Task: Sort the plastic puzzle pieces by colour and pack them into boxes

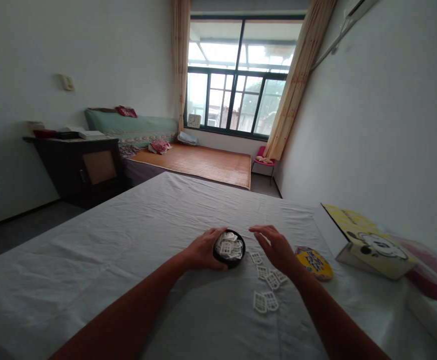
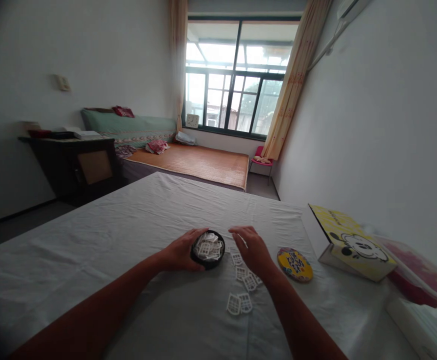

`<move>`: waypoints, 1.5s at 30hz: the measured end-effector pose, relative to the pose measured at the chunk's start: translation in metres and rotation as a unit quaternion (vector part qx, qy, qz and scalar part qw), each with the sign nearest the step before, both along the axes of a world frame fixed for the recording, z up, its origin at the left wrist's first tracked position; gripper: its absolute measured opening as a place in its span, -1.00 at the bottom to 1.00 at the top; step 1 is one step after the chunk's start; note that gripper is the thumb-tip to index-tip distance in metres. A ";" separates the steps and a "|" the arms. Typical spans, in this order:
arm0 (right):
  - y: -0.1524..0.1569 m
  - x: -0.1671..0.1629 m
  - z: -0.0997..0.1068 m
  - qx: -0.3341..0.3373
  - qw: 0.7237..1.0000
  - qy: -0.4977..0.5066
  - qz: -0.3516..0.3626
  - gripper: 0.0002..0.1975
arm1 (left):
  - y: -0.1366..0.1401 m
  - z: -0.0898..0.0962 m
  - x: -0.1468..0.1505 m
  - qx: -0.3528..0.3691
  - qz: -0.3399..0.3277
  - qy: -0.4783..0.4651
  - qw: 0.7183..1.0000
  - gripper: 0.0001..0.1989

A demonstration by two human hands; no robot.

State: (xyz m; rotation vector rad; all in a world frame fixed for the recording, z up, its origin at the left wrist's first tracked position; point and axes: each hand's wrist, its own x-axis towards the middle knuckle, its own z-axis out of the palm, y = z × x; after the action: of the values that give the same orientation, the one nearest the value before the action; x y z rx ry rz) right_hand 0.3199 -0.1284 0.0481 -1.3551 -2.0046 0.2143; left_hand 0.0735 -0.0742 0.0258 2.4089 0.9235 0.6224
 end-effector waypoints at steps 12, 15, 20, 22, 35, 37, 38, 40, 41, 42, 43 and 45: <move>-0.032 0.035 0.016 -0.219 0.961 -0.128 0.110 -0.61 | 0.000 0.001 -0.001 -0.028 -0.006 -0.001 1.000 0.09; -0.052 0.032 0.001 -0.207 0.970 -0.128 0.020 -0.19 | 0.001 0.002 -0.001 -0.026 -0.007 0.002 1.000 0.10; -0.076 0.008 -0.047 -0.180 0.969 -0.163 -0.034 0.05 | 0.002 -0.001 0.001 -0.023 -0.007 -0.001 1.000 0.09; -0.072 0.001 -0.052 -0.145 0.974 -0.172 -0.024 -0.17 | 0.003 -0.003 0.001 -0.021 -0.004 -0.005 1.000 0.09; -0.040 0.000 -0.047 0.035 0.961 -0.272 -0.036 -0.78 | 0.003 -0.005 0.000 -0.020 -0.001 -0.008 1.000 0.11; -0.038 0.007 -0.052 0.041 0.962 -0.267 -0.037 -0.76 | 0.004 -0.006 0.000 -0.020 -0.004 -0.003 1.000 0.12; -0.036 0.012 -0.053 0.038 0.967 -0.250 -0.039 -0.75 | 0.003 -0.007 0.000 -0.022 -0.004 -0.002 1.000 0.13; -0.032 0.023 -0.053 0.016 0.980 -0.186 -0.073 -0.74 | 0.002 -0.007 0.001 -0.027 -0.010 -0.003 1.000 0.16; -0.028 0.028 -0.050 -0.001 0.984 -0.141 -0.104 -0.74 | 0.001 -0.008 0.002 -0.030 -0.013 -0.005 0.999 0.16; -0.025 0.031 -0.047 -0.020 0.986 -0.090 -0.138 -0.74 | 0.001 -0.008 0.003 -0.032 -0.017 -0.005 0.999 0.16; -0.020 0.032 -0.041 -0.040 0.984 -0.033 -0.169 -0.73 | 0.000 -0.009 0.004 -0.034 -0.019 -0.005 0.999 0.16; -0.010 0.026 -0.028 -0.071 0.974 0.083 -0.200 -0.68 | 0.000 -0.011 0.006 -0.038 -0.019 -0.005 0.999 0.16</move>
State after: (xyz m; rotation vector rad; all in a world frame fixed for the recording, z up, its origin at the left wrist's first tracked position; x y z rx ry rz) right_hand 0.3456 -0.1384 0.0203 -1.7377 -1.5647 0.2782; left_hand 0.0799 -0.0747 0.0150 2.3490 0.8794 0.5746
